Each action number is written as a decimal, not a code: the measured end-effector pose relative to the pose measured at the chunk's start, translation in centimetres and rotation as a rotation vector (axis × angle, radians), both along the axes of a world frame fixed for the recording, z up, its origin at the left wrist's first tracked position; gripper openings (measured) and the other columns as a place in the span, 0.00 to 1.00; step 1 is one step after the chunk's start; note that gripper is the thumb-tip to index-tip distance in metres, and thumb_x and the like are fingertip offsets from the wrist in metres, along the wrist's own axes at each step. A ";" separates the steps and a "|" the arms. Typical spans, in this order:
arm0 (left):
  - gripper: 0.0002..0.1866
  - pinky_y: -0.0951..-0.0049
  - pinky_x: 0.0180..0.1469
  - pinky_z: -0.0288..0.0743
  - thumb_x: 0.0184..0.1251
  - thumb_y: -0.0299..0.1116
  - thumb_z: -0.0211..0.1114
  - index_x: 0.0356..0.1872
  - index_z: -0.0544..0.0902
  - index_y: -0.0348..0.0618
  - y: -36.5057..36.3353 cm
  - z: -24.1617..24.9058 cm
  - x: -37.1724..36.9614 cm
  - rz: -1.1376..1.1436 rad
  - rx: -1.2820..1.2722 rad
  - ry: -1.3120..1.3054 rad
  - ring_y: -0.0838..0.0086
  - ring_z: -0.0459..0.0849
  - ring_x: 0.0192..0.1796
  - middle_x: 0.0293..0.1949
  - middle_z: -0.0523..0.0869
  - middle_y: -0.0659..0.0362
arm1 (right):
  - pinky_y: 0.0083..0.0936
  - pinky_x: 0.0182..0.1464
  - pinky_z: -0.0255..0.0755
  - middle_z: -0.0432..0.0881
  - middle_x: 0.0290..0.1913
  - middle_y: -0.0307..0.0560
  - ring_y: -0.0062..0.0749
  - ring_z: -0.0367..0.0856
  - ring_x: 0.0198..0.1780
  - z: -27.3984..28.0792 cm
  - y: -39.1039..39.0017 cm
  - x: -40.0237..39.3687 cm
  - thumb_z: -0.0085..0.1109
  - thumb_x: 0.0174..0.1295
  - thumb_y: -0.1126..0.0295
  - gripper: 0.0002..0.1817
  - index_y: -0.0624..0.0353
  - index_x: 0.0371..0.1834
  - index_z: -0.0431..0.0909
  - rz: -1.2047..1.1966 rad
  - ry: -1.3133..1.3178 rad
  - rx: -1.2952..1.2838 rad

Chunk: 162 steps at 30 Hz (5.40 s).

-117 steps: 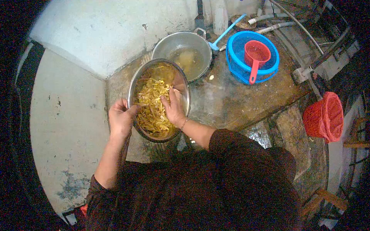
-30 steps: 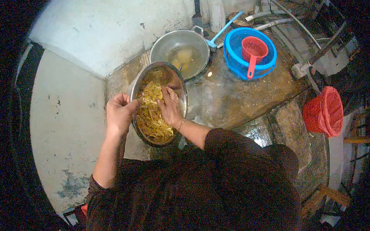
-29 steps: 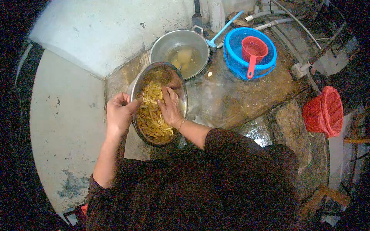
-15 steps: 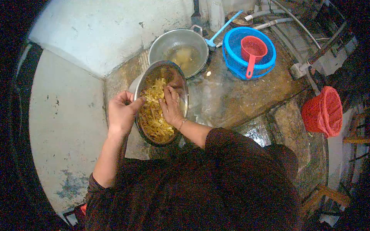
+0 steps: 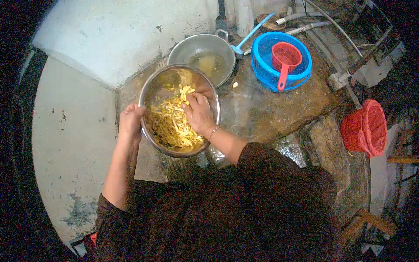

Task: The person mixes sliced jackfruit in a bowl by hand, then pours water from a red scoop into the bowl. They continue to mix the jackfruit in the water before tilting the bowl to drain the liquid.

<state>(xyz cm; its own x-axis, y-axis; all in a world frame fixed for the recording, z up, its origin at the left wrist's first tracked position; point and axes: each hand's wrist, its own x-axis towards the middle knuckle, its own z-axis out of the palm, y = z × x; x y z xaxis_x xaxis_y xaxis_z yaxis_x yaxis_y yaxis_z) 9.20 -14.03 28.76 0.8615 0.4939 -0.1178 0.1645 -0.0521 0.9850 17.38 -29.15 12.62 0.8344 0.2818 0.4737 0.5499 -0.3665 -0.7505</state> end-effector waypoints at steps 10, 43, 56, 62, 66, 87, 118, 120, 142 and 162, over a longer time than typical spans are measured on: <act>0.10 0.81 0.21 0.56 0.51 0.22 0.60 0.16 0.70 0.45 0.6 2.1 -0.5 -0.022 0.128 -0.078 0.85 0.64 0.18 0.17 0.71 0.69 | 0.42 0.66 0.55 0.64 0.62 0.59 0.53 0.61 0.64 3.9 -0.6 2.0 0.53 0.62 0.60 0.22 0.61 0.55 0.73 0.118 -0.220 0.060; 0.06 0.77 0.23 0.63 0.48 0.22 0.62 0.19 0.73 0.42 0.6 0.8 1.0 0.007 0.042 0.067 0.82 0.68 0.19 0.18 0.73 0.66 | 0.42 0.71 0.45 0.53 0.69 0.67 0.58 0.51 0.70 -0.7 0.4 0.5 0.44 0.66 0.53 0.33 0.65 0.68 0.56 0.218 0.014 -0.159; 0.06 0.75 0.25 0.65 0.47 0.24 0.56 0.29 0.72 0.42 8.6 -7.4 1.6 0.149 -0.310 0.167 0.76 0.68 0.23 0.23 0.71 0.63 | 0.43 0.37 0.72 0.79 0.25 0.58 0.55 0.79 0.31 8.1 -1.0 4.5 0.51 0.55 0.67 0.11 0.61 0.26 0.81 0.267 0.057 -0.256; 0.05 0.72 0.27 0.66 0.47 0.25 0.55 0.28 0.73 0.42 10.8 -7.4 -0.8 0.000 -0.098 0.292 0.73 0.69 0.24 0.22 0.71 0.61 | 0.42 0.38 0.73 0.79 0.27 0.58 0.50 0.80 0.33 4.1 3.3 -0.8 0.56 0.56 0.68 0.09 0.63 0.27 0.80 0.486 0.334 -0.306; 0.04 0.72 0.28 0.68 0.48 0.26 0.55 0.27 0.73 0.41 15.1 -12.8 -4.3 -0.006 -0.193 0.360 0.72 0.71 0.25 0.23 0.73 0.60 | 0.40 0.36 0.74 0.80 0.25 0.54 0.45 0.81 0.29 9.4 3.6 -1.3 0.54 0.55 0.71 0.08 0.64 0.27 0.82 0.781 0.018 -0.621; 0.23 0.63 0.42 0.79 0.59 0.38 0.62 0.51 0.69 0.35 20.5 -28.0 -10.8 0.039 -0.361 0.586 0.63 0.81 0.39 0.41 0.78 0.53 | 0.41 0.42 0.75 0.82 0.33 0.64 0.51 0.82 0.38 8.2 -14.8 9.3 0.56 0.56 0.49 0.27 0.69 0.23 0.81 0.315 0.373 -1.115; 0.13 0.66 0.26 0.79 0.46 0.21 0.59 0.36 0.79 0.29 5.1 -3.2 -2.6 -0.121 -0.142 0.455 0.66 0.82 0.24 0.26 0.83 0.53 | 0.30 0.28 0.77 0.81 0.22 0.54 0.35 0.81 0.23 7.4 -31.1 23.3 0.59 0.52 0.67 0.13 0.70 0.27 0.80 -0.368 0.427 -0.610; 0.13 0.66 0.25 0.79 0.46 0.20 0.58 0.36 0.79 0.29 2.9 -3.3 -1.1 -0.167 -0.202 0.397 0.66 0.82 0.24 0.27 0.83 0.52 | 0.31 0.35 0.78 0.84 0.28 0.55 0.38 0.85 0.31 7.7 -30.7 24.6 0.59 0.51 0.66 0.14 0.68 0.32 0.82 -0.329 0.513 -0.730; 0.19 0.66 0.29 0.82 0.52 0.23 0.56 0.47 0.72 0.30 -12.9 -9.4 10.1 -0.055 -0.557 0.167 0.65 0.84 0.36 0.38 0.80 0.50 | 0.15 0.13 0.43 0.59 0.13 0.25 0.12 0.51 0.11 9.6 -34.1 17.8 0.61 0.61 0.57 0.17 0.48 0.21 0.66 -0.042 0.940 0.316; 0.13 0.71 0.21 0.78 0.50 0.22 0.55 0.40 0.74 0.30 -9.3 -9.4 10.8 0.056 -0.529 0.120 0.67 0.82 0.25 0.30 0.80 0.52 | 0.38 0.28 0.67 0.76 0.20 0.53 0.47 0.75 0.23 17.6 -27.9 11.0 0.64 0.55 0.59 0.15 0.60 0.24 0.76 -0.209 0.015 -0.699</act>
<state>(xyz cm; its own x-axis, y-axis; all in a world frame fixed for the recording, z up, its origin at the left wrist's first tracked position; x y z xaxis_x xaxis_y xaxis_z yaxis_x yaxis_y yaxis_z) 20.05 -23.35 19.40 0.8008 0.3853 -0.4586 0.2659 0.4574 0.8486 28.36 -57.00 30.21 0.9088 0.3485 0.2292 0.4075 -0.8591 -0.3095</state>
